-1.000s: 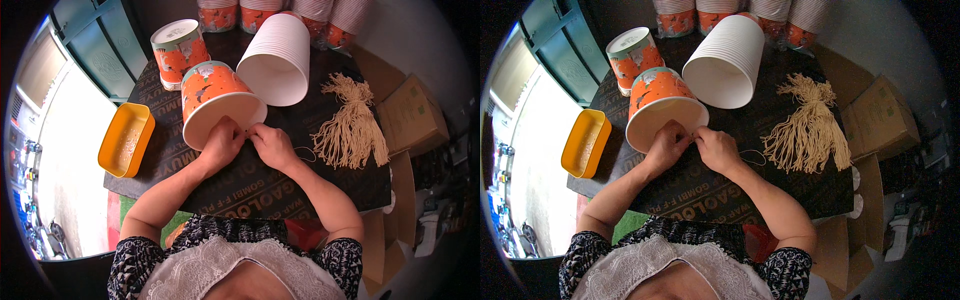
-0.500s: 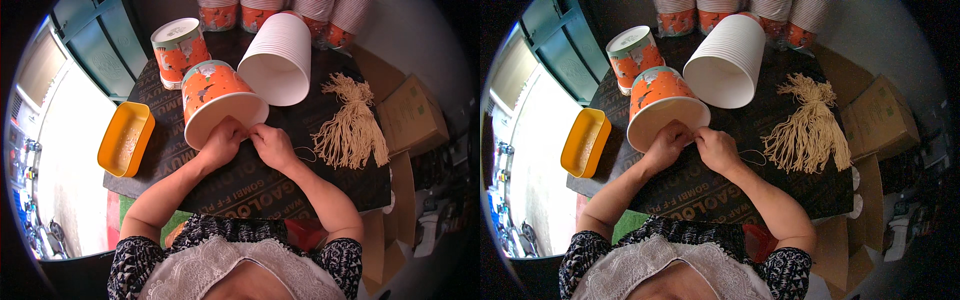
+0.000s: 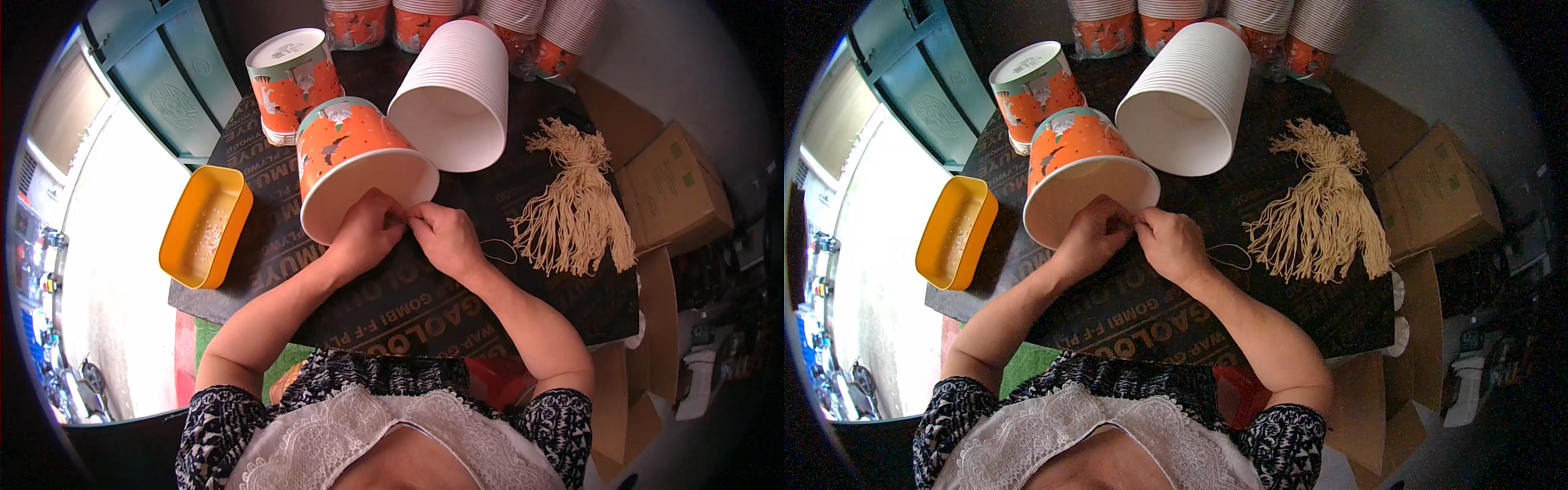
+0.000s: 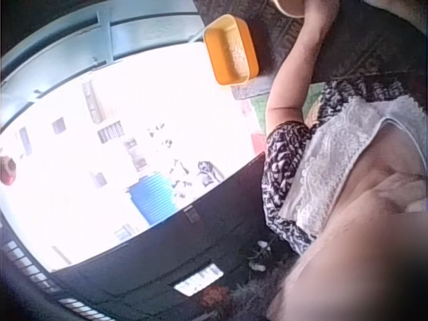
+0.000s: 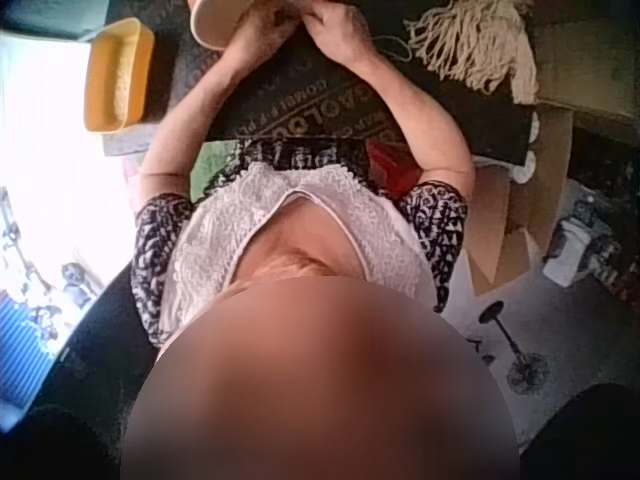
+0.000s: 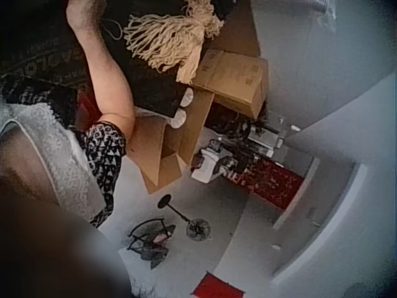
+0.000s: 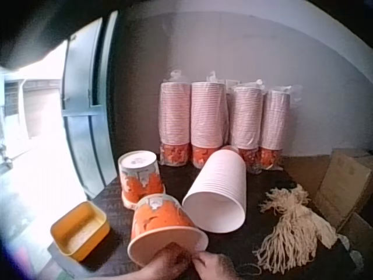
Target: Manually thread string handles through holes in paper buckets and tie them.
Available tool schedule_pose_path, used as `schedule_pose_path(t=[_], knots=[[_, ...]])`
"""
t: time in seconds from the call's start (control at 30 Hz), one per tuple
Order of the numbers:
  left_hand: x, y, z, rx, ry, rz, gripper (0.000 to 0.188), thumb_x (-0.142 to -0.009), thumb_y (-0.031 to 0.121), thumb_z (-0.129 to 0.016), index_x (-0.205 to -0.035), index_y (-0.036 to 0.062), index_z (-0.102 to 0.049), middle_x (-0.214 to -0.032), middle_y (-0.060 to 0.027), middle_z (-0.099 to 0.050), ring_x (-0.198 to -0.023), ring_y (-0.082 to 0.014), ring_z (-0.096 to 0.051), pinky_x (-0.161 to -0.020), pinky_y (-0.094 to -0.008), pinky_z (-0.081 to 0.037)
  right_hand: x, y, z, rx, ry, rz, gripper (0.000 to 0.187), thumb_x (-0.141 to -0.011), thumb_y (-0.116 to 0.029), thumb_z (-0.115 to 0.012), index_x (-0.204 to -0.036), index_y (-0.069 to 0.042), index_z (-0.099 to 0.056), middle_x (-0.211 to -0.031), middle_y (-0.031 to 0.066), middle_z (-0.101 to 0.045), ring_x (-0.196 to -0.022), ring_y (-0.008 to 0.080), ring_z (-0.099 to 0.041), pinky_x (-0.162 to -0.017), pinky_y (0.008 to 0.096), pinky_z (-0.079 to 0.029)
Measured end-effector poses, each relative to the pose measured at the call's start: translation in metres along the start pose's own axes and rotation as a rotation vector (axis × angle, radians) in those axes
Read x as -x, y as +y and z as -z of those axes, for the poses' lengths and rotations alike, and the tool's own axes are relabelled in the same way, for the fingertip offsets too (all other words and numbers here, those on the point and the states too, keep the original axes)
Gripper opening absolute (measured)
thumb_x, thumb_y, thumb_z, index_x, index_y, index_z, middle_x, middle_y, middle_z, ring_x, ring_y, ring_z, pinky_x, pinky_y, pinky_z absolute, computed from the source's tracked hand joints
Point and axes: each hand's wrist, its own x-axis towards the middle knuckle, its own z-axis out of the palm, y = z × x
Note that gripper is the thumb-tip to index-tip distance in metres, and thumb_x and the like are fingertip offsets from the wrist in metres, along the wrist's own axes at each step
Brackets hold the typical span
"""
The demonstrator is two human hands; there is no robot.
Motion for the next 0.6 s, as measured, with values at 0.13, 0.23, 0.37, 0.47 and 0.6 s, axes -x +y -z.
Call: schedule_pose_path(t=[0.13, 0.23, 0.37, 0.47, 0.6], knots=[[0.0, -0.002, -0.004, -0.043, 0.023, 0.008, 0.009, -0.072, 0.002, -0.066, -0.079, -0.0027, -0.066, -0.083, -0.0185, -0.062, -0.083, -0.0325, -0.06, -0.076, -0.0397, -0.048, 0.001, 0.003, -0.002, -0.005, 0.032, 0.052, 0.013, -0.086, -0.017, -0.06, -0.089, -0.005, -0.065, -0.077, 0.0189, -0.065, -0.075, 0.039, -0.064, -0.063, 0.0471, -0.051], [0.0, -0.001, -0.004, -0.053, 0.029, 0.021, 0.008, -0.072, 0.002, -0.067, -0.078, -0.0029, -0.066, -0.085, -0.0188, -0.061, -0.083, -0.0331, -0.06, -0.076, -0.04, -0.048, 0.001, 0.001, 0.0, -0.014, 0.027, 0.05, 0.013, -0.086, -0.017, -0.06, -0.089, -0.005, -0.065, -0.077, 0.0189, -0.065, -0.075, 0.0389, -0.064, -0.063, 0.0473, -0.051], [0.0, -0.001, -0.002, -0.061, 0.045, 0.02, 0.007, -0.072, 0.002, -0.067, -0.077, -0.003, -0.067, -0.083, -0.0185, -0.062, -0.082, -0.0328, -0.061, -0.075, -0.0394, -0.048, 0.002, -0.001, 0.002, -0.019, 0.047, 0.062, 0.01, -0.085, -0.006, -0.063, -0.094, -0.001, -0.064, -0.081, 0.0195, -0.066, -0.076, 0.0361, -0.066, -0.063, 0.0382, -0.052], [0.0, 0.003, 0.001, -0.049, 0.051, 0.018, 0.006, -0.072, 0.001, -0.066, -0.076, -0.0028, -0.067, -0.08, -0.0184, -0.063, -0.08, -0.0324, -0.061, -0.073, -0.0388, -0.049, 0.004, 0.0, 0.004, -0.017, 0.083, 0.125, 0.01, -0.085, -0.005, -0.064, -0.094, -0.001, -0.063, -0.08, 0.019, -0.066, -0.076, 0.0361, -0.066, -0.061, 0.0386, -0.052], [0.0, 0.0, 0.002, -0.033, 0.063, -0.002, 0.005, -0.072, 0.0, -0.063, -0.074, -0.0026, -0.067, -0.076, -0.0187, -0.064, -0.077, -0.0317, -0.062, -0.072, -0.0384, -0.049, 0.005, -0.002, 0.008, 0.041, 0.1, 0.169, 0.009, -0.084, -0.005, -0.065, -0.092, -0.002, -0.062, -0.078, 0.0178, -0.066, -0.073, 0.0356, -0.066, -0.06, 0.0398, -0.052]])
